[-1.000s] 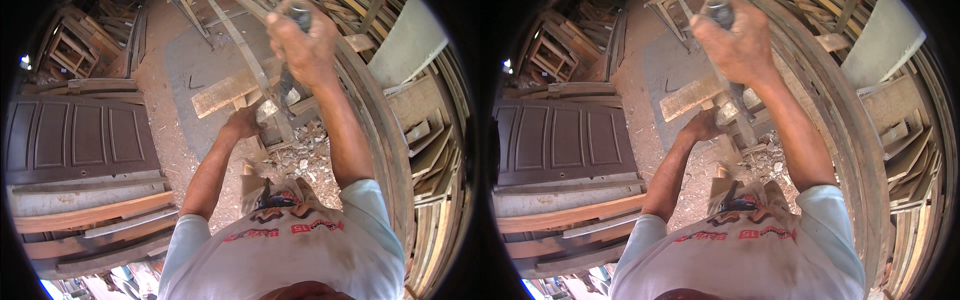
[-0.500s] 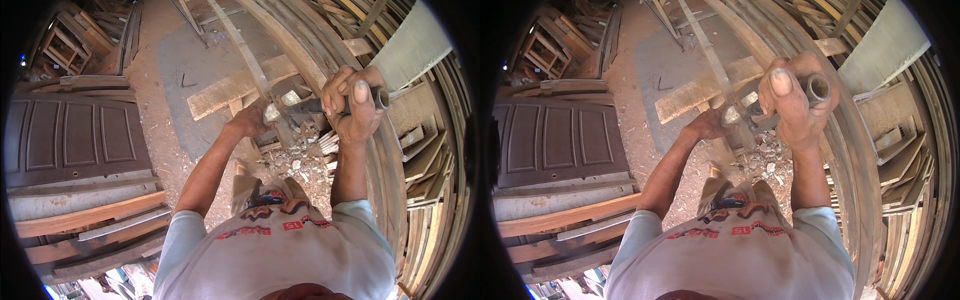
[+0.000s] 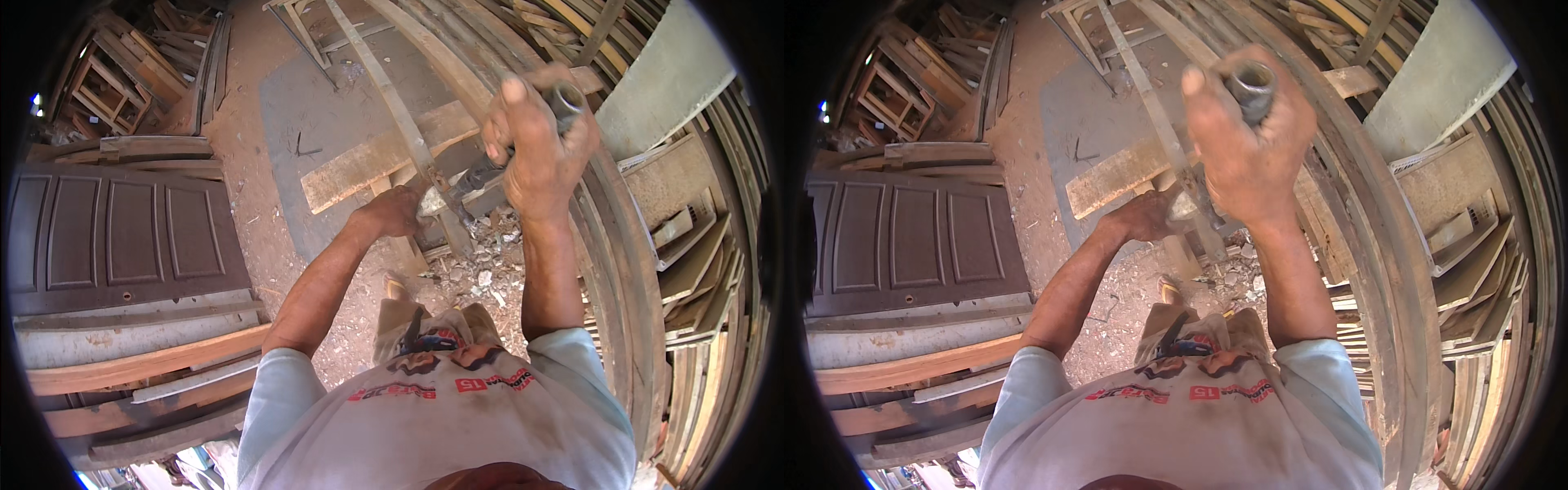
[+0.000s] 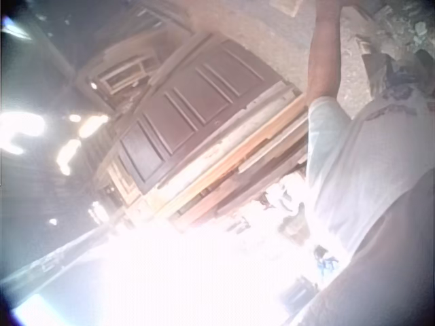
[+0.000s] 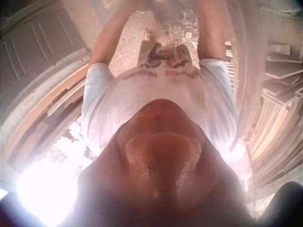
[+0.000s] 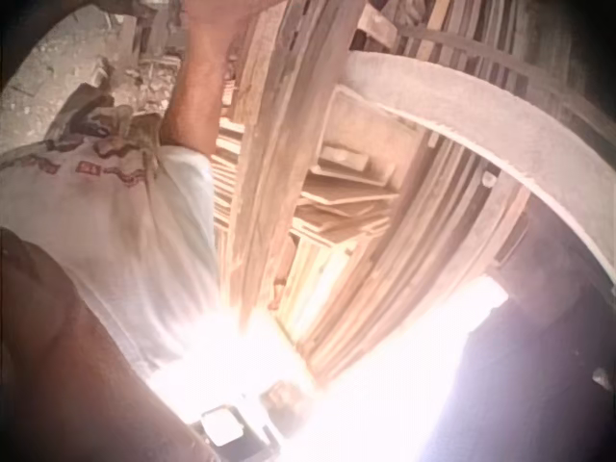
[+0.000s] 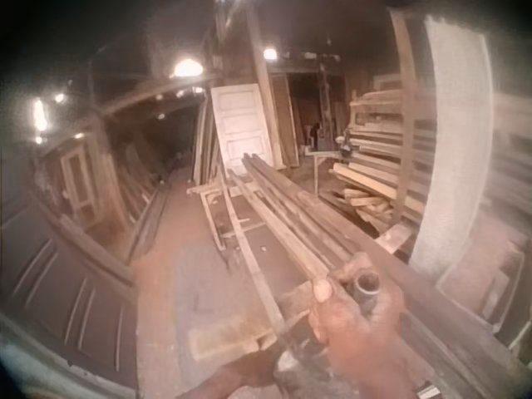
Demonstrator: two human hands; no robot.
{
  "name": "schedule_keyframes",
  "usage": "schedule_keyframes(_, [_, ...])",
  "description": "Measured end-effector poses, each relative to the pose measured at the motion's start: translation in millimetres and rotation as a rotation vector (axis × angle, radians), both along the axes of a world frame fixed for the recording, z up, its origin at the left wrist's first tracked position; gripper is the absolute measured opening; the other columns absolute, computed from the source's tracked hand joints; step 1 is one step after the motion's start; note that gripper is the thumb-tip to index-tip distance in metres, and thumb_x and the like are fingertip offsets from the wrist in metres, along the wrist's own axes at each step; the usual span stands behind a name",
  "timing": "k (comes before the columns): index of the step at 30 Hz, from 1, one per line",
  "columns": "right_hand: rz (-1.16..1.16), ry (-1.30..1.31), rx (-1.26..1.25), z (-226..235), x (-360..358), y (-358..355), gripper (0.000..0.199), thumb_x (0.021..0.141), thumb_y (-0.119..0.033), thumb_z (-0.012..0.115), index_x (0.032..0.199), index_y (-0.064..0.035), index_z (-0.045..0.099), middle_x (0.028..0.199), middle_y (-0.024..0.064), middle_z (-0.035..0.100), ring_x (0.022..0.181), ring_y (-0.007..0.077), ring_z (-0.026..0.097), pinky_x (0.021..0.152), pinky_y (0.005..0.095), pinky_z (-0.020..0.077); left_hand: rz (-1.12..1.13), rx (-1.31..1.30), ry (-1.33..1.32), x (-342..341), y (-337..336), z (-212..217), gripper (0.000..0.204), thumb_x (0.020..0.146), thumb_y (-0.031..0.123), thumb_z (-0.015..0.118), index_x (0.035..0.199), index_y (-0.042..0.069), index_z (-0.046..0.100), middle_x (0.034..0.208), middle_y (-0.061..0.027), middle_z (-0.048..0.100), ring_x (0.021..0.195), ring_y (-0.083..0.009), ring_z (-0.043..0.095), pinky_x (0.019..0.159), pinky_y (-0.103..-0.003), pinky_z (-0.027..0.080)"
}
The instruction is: The person uses a hammer to repeatedly strike and break apart wooden planks and frames in a cluttered outdoor workshop. They pick up pieces, position them, and strike them until they separate into smaller fragments.
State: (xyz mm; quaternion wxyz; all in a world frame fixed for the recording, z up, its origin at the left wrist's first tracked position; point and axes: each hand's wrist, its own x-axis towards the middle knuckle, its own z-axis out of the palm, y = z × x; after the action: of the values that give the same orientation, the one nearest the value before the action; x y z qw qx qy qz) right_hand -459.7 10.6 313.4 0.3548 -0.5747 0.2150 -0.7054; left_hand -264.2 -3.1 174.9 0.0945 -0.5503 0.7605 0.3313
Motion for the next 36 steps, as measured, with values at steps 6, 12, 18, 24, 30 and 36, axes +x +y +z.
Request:
schedule_keyframes(6, [0.096, -0.153, -0.192, -48, -44, 92, 0.030, 0.099, -0.028, 0.063, 0.089, -0.0075, 0.044, 0.066, 0.0035, 0.048, 0.049, 0.0120, 0.043, 0.040, 0.0275, 0.0362, -0.081, -0.202, 0.028, 4, 0, -15, 0.089, 0.090, 0.046, 0.067, 0.158, 0.014, 0.021, 0.123, -0.0270, 0.064, 0.118, -0.0406, 0.062, 0.103, -0.048, 0.049])
schedule_keyframes(12, [0.095, -0.139, -0.233, -71, -48, 127, 0.033, 0.096, -0.034, 0.065, 0.090, -0.0079, 0.047, 0.063, 0.0045, 0.049, 0.050, 0.0150, 0.048, 0.046, 0.0301, 0.0413, -0.054, -0.248, -0.037, 5, 15, -10, 0.082, 0.090, 0.049, 0.067, 0.156, 0.019, 0.029, 0.119, -0.0244, 0.066, 0.114, -0.0388, 0.064, 0.104, -0.049, 0.048])
schedule_keyframes(18, [0.058, -0.092, -0.135, -79, -54, 162, 0.041, 0.092, -0.042, 0.071, 0.089, -0.0074, 0.050, 0.064, 0.0045, 0.051, 0.052, 0.0174, 0.051, 0.053, 0.0345, 0.0461, 0.024, -0.364, -0.188, -10, 31, 0, 0.073, 0.090, 0.038, 0.069, 0.153, 0.023, 0.035, 0.113, -0.0216, 0.067, 0.108, -0.0353, 0.067, 0.095, -0.049, 0.053])
schedule_keyframes(24, [0.105, -0.112, -0.267, -61, -48, 147, 0.045, 0.092, -0.045, 0.071, 0.085, -0.0051, 0.050, 0.061, 0.0058, 0.052, 0.043, 0.0152, 0.048, 0.040, 0.0282, 0.0402, 0.118, -0.472, -0.161, -7, 57, 13, 0.068, 0.088, 0.032, 0.071, 0.148, 0.022, 0.040, 0.115, -0.0203, 0.065, 0.106, -0.0374, 0.067, 0.089, -0.049, 0.054])
schedule_keyframes(30, [-0.045, 0.225, -0.319, -55, -5, 152, 0.044, 0.093, -0.039, 0.068, 0.078, -0.0011, 0.050, 0.054, 0.0048, 0.049, 0.043, 0.0156, 0.048, 0.040, 0.0283, 0.0393, 0.268, -0.544, 0.077, 41, 96, -7, 0.071, 0.083, 0.024, 0.073, 0.146, 0.019, 0.039, 0.110, -0.0189, 0.066, 0.098, -0.0380, 0.068, 0.081, -0.047, 0.056])
schedule_keyframes(36, [-0.174, 0.222, -0.342, -25, 60, 178, 0.051, 0.094, -0.048, 0.068, 0.081, -0.0026, 0.049, 0.060, 0.0070, 0.050, 0.048, 0.0136, 0.048, 0.040, 0.0263, 0.0387, 0.656, -0.335, 0.327, 149, 196, -89, 0.069, 0.081, 0.033, 0.072, 0.143, 0.019, 0.044, 0.113, -0.0243, 0.069, 0.105, -0.0426, 0.067, 0.089, -0.051, 0.054])
